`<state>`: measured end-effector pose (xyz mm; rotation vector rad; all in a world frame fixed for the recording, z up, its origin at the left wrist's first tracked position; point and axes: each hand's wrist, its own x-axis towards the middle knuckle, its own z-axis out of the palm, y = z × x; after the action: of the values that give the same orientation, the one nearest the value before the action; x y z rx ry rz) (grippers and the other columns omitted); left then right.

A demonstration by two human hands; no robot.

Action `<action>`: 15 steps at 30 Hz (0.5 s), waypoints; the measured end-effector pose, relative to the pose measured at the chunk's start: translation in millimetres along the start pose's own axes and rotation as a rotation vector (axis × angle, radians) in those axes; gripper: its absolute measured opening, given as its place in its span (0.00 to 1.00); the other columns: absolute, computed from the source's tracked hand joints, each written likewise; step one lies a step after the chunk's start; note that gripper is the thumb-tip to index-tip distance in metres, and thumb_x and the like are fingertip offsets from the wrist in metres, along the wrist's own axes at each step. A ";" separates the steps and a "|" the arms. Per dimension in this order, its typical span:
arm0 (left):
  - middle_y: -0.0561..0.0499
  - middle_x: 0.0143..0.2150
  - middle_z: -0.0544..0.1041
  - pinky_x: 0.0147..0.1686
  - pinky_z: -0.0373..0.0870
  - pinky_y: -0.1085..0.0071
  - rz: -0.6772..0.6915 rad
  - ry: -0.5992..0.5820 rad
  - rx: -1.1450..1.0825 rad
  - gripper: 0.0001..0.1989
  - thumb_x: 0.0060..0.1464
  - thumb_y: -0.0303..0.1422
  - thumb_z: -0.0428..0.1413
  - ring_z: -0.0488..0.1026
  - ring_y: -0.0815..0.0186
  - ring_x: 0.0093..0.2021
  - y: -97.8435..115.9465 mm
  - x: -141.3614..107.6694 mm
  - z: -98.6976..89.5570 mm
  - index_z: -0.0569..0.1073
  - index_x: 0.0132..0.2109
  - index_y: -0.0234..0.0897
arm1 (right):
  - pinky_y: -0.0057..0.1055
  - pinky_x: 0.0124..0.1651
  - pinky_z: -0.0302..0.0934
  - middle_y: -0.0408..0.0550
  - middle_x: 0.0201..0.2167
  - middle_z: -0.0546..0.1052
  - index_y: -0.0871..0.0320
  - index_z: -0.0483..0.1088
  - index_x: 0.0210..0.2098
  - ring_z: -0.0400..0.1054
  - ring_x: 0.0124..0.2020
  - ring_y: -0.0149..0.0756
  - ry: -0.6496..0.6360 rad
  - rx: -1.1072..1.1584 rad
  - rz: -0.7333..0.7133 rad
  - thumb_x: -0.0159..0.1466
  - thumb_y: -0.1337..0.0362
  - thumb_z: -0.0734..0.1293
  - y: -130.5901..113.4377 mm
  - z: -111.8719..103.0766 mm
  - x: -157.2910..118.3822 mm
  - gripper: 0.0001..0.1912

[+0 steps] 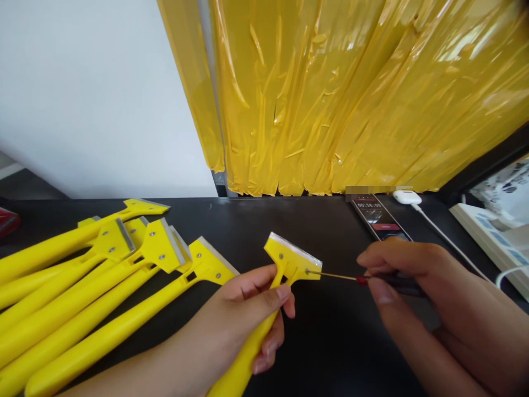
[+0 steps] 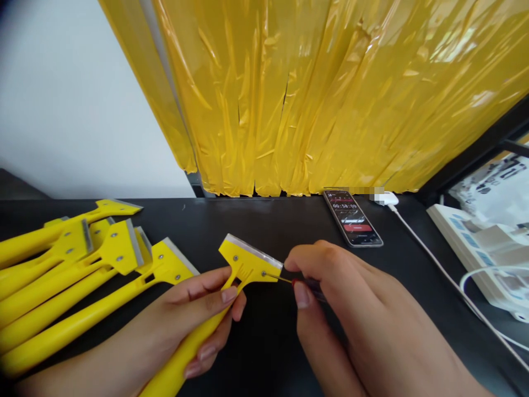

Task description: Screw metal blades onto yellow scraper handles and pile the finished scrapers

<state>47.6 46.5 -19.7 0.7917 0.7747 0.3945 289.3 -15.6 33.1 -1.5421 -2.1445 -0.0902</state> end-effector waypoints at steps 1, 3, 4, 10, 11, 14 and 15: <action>0.57 0.20 0.66 0.19 0.55 0.76 0.004 -0.002 -0.001 0.14 0.70 0.42 0.55 0.57 0.74 0.16 0.0 0.2 -0.2 0.71 0.37 0.39 | 0.25 0.26 0.71 0.44 0.40 0.81 0.48 0.64 0.54 0.80 0.33 0.37 0.003 0.013 -0.005 0.72 0.65 0.63 -0.4 -0.1 0.1 0.11; 0.57 0.19 0.66 0.19 0.55 0.77 0.004 -0.004 0.001 0.14 0.70 0.43 0.55 0.57 0.74 0.16 -0.5 0.0 -0.4 0.71 0.38 0.39 | 0.24 0.25 0.69 0.42 0.37 0.80 0.48 0.63 0.53 0.78 0.29 0.34 0.011 0.052 -0.035 0.72 0.66 0.62 -1.1 0.3 0.5 0.11; 0.57 0.19 0.66 0.19 0.55 0.77 0.003 -0.002 0.007 0.15 0.70 0.43 0.55 0.57 0.74 0.16 -0.9 -0.3 -0.3 0.71 0.38 0.39 | 0.24 0.26 0.68 0.40 0.35 0.79 0.49 0.63 0.52 0.76 0.28 0.32 0.012 0.069 -0.059 0.72 0.67 0.62 -1.3 0.9 0.8 0.11; 0.57 0.20 0.66 0.20 0.55 0.77 0.005 -0.004 0.029 0.16 0.70 0.45 0.56 0.58 0.74 0.17 -3.7 -3.5 0.5 0.70 0.39 0.39 | 0.27 0.29 0.67 0.39 0.34 0.77 0.49 0.62 0.50 0.73 0.26 0.31 0.015 0.080 -0.117 0.72 0.71 0.61 0.4 5.6 2.3 0.11; 0.57 0.20 0.66 0.20 0.55 0.77 0.004 0.000 0.030 0.15 0.70 0.45 0.56 0.58 0.74 0.17 -3.6 -3.7 0.8 0.70 0.39 0.39 | 0.28 0.29 0.67 0.40 0.35 0.77 0.49 0.62 0.51 0.74 0.27 0.32 0.019 0.074 -0.091 0.72 0.70 0.61 0.9 5.8 2.1 0.11; 0.57 0.21 0.65 0.20 0.53 0.77 0.012 0.024 0.028 0.15 0.69 0.44 0.56 0.56 0.74 0.18 -2.3 -3.7 2.7 0.70 0.38 0.39 | 0.29 0.28 0.67 0.42 0.35 0.79 0.49 0.64 0.52 0.76 0.29 0.35 0.026 0.056 -0.018 0.74 0.65 0.62 1.5 4.0 1.1 0.08; 0.57 0.21 0.65 0.20 0.53 0.77 0.013 0.025 0.024 0.15 0.69 0.44 0.56 0.55 0.74 0.18 -1.7 -3.7 3.4 0.70 0.38 0.39 | 0.29 0.28 0.67 0.41 0.34 0.79 0.49 0.65 0.52 0.76 0.27 0.35 0.016 0.053 -0.003 0.74 0.63 0.62 1.4 2.9 0.7 0.08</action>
<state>47.8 41.6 -17.7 0.8155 0.7992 0.4079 289.4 -13.5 30.5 -1.5030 -2.1195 -0.0459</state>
